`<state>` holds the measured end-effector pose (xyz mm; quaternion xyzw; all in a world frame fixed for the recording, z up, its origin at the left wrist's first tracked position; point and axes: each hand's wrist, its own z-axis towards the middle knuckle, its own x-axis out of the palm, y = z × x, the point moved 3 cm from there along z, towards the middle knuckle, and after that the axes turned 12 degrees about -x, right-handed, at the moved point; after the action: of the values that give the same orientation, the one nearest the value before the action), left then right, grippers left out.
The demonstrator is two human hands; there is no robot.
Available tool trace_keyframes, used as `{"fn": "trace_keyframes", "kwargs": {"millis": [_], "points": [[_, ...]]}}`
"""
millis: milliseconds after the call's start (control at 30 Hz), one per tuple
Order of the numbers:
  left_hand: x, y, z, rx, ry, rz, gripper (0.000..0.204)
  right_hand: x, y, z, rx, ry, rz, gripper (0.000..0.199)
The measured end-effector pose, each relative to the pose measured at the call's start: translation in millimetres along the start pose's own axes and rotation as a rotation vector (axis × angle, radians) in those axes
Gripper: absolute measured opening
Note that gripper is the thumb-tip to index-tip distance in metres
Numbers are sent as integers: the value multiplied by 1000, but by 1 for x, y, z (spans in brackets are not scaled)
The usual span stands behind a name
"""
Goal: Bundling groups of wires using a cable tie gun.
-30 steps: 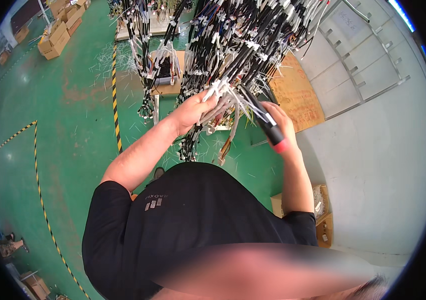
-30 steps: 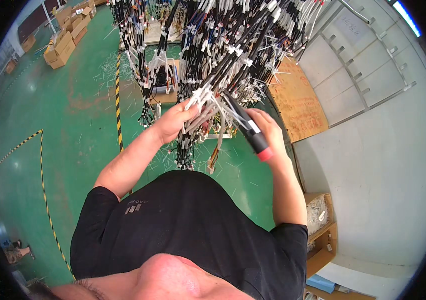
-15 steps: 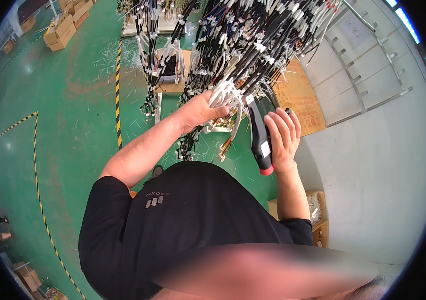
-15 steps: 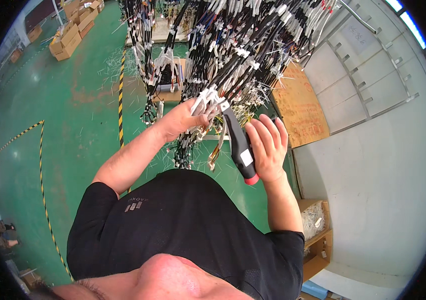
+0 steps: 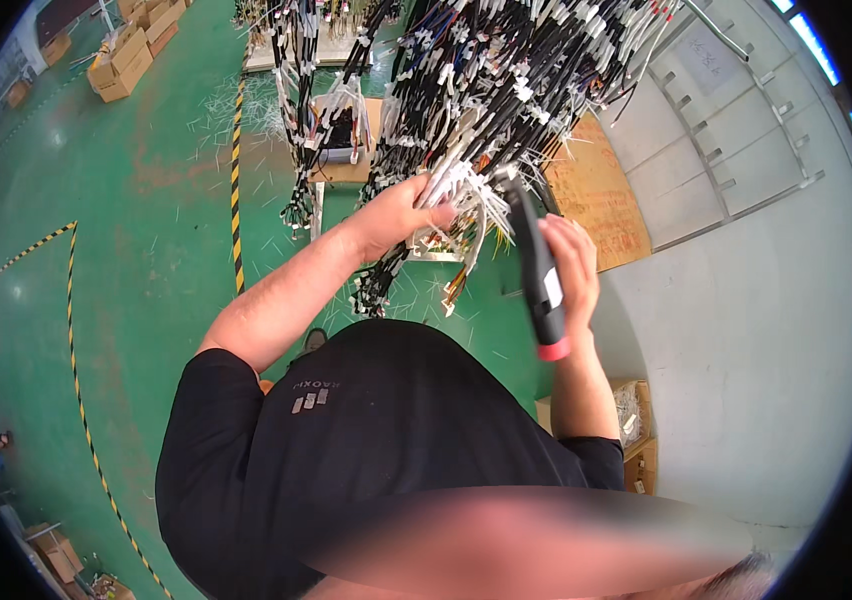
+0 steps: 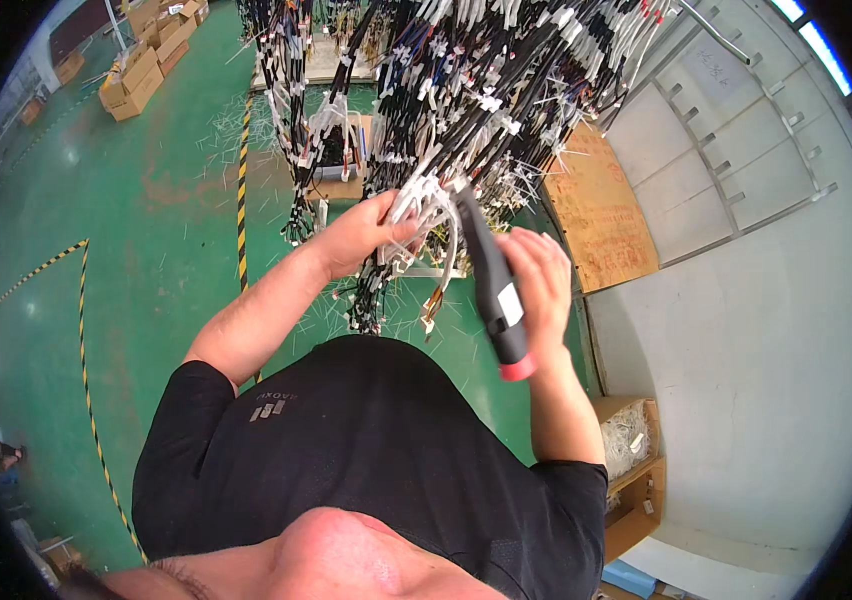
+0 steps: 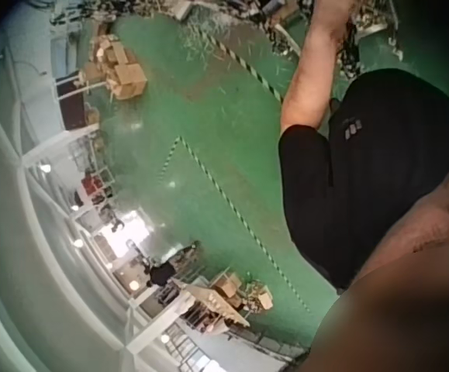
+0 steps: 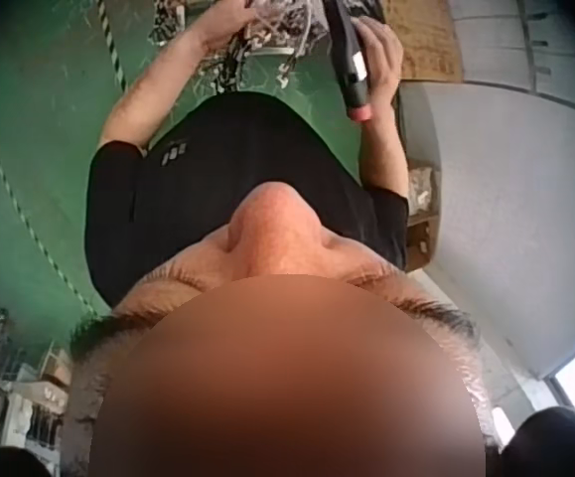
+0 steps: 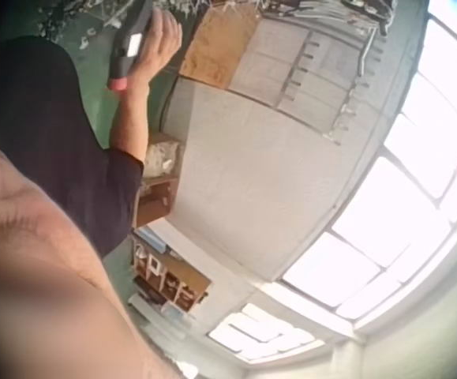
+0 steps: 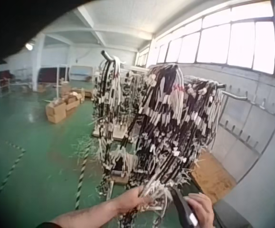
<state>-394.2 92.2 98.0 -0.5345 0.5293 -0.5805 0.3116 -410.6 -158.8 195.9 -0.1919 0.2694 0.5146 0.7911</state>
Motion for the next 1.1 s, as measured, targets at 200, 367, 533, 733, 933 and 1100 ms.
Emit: {"fn": "trace_keyframes", "kwargs": {"millis": [200,367,533,733,933,1100], "points": [[-3,5,7,-57,83,-166,41,-12,-58,-2,474,141,518,45],[-4,10,7,29,-19,-152,35,-10,-59,5,497,284,554,42],[-7,14,9,1,-102,-95,33,0,-50,12,428,375,582,38],[-10,11,8,71,-54,-159,34,12,-49,11,448,324,696,36],[-8,-2,-2,121,-62,-153,36,12,-49,17,499,388,720,40],[-13,-8,-8,77,19,-292,40,8,-41,30,428,422,659,45]]}}
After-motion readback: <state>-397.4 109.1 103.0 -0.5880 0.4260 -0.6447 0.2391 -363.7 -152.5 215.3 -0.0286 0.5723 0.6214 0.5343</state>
